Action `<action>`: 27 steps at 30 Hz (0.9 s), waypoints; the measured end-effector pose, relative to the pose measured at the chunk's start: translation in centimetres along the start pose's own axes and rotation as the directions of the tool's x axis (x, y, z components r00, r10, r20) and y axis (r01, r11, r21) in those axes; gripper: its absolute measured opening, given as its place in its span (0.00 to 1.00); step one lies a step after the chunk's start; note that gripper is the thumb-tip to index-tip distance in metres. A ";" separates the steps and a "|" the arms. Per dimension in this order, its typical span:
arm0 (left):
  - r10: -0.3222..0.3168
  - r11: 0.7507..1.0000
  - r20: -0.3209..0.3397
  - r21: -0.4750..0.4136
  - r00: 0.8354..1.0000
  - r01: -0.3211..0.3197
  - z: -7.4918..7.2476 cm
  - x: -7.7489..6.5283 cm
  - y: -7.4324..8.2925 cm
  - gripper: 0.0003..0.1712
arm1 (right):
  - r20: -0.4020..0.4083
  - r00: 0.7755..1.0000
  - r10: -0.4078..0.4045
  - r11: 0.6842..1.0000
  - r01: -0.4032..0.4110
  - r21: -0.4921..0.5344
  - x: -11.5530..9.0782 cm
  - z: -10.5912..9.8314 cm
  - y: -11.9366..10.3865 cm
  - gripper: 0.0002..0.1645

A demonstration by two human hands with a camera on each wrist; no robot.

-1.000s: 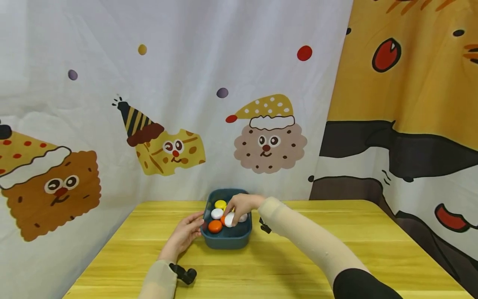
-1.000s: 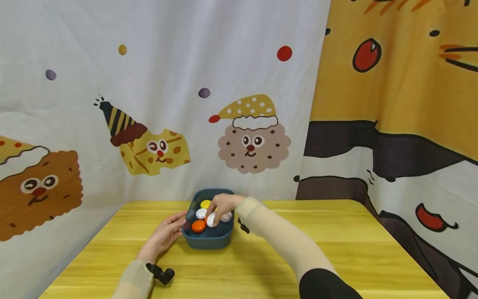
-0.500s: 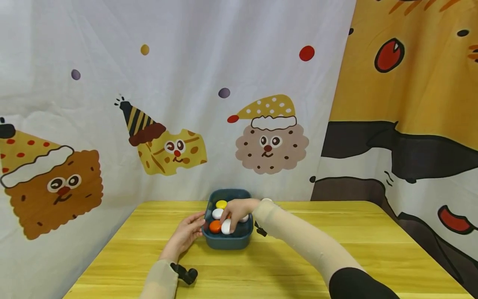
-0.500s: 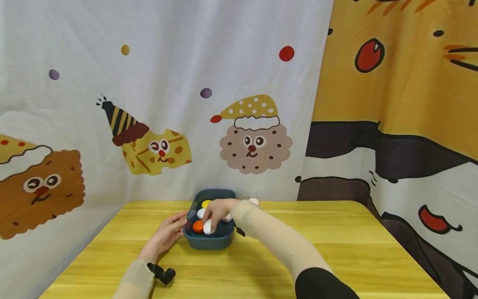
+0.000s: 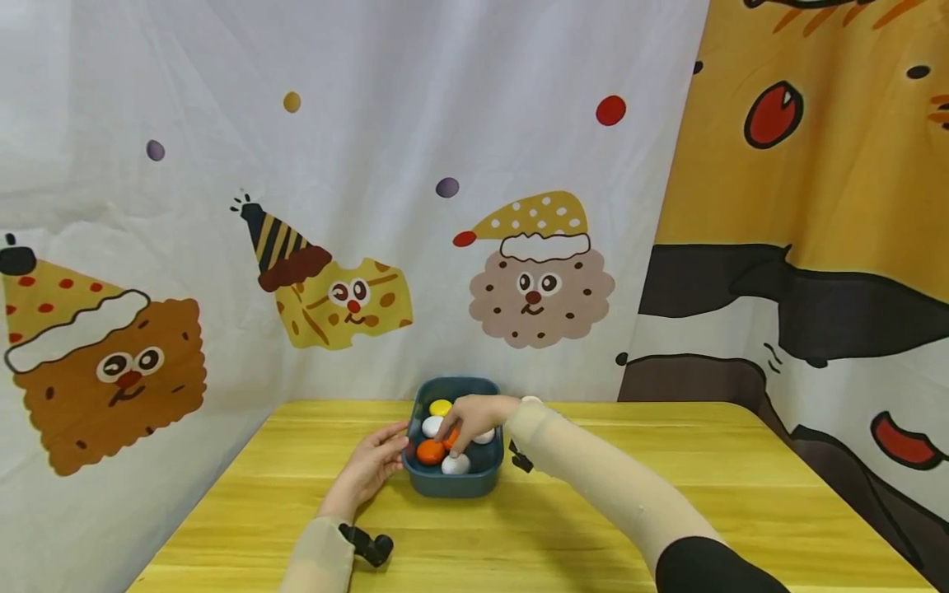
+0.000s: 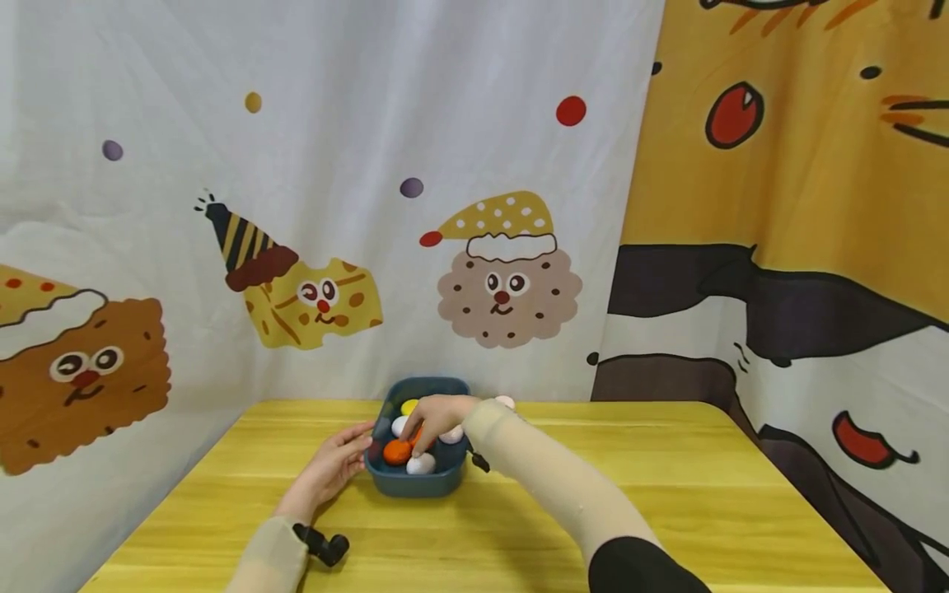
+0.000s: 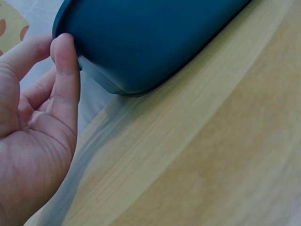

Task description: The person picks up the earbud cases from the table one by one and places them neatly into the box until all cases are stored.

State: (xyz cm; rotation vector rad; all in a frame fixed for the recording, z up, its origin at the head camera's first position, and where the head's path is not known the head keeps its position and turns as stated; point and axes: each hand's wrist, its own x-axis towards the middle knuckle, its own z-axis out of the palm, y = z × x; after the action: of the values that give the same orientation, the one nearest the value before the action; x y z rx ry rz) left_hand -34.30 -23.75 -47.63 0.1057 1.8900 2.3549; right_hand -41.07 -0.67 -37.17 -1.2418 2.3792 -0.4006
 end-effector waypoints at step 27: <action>-0.007 1.000 -0.023 -0.016 1.000 0.006 0.2 -0.1 0.0 0.34 | -0.494 0.829 0.260 0.914 -0.047 0.403 -7.7 -2.2 10.2 0.34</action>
State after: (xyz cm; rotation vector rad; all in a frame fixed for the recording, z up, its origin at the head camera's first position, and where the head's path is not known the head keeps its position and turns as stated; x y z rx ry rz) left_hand -34.15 -23.56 -47.59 0.0707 1.8784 2.3771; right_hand -45.46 11.54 -37.93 -0.8135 2.6454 -1.2330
